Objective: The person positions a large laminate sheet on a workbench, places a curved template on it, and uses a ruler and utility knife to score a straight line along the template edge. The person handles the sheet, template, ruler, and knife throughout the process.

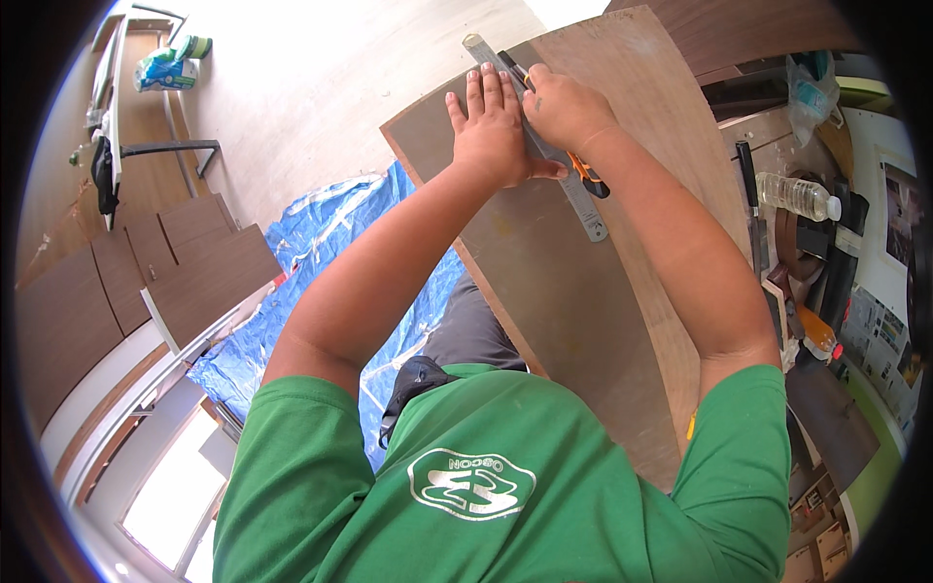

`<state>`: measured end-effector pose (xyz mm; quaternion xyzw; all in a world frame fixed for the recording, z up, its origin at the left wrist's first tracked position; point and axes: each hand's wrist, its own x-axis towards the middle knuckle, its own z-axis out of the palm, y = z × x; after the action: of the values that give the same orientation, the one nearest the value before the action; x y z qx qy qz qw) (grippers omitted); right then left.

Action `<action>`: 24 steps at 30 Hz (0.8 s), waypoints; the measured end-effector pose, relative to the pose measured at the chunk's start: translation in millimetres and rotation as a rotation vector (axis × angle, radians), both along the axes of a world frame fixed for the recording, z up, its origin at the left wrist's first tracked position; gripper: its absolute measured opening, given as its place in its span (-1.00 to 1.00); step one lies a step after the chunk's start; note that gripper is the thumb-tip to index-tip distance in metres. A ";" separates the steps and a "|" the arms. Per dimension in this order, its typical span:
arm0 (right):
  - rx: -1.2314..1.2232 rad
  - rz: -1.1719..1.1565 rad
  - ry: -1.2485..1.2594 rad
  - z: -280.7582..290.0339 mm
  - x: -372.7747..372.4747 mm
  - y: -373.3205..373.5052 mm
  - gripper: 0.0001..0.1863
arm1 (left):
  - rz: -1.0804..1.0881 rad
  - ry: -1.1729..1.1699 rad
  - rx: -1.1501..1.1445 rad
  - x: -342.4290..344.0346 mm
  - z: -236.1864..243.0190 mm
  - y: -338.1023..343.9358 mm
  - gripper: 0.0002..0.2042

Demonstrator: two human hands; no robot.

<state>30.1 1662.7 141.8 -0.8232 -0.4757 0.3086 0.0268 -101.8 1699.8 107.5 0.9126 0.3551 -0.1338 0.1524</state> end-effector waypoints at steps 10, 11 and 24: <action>0.046 -0.040 0.012 -12.9 2.3 0.0 -0.70 | 0.001 -0.026 0.004 0.0 0.3 -0.3 0.52; 0.050 -0.036 0.012 -13.2 2.6 -0.2 -0.70 | -0.001 -0.036 0.007 -0.3 0.3 -0.6 0.51; 0.047 -0.021 -0.003 -12.4 0.4 -0.7 -0.71 | -0.009 -0.020 0.017 -0.4 -3.7 0.3 0.51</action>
<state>30.6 1662.0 129.4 -0.8278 -0.4742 0.2958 0.0485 -102.2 1700.1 103.8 0.9168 0.3504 -0.1225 0.1475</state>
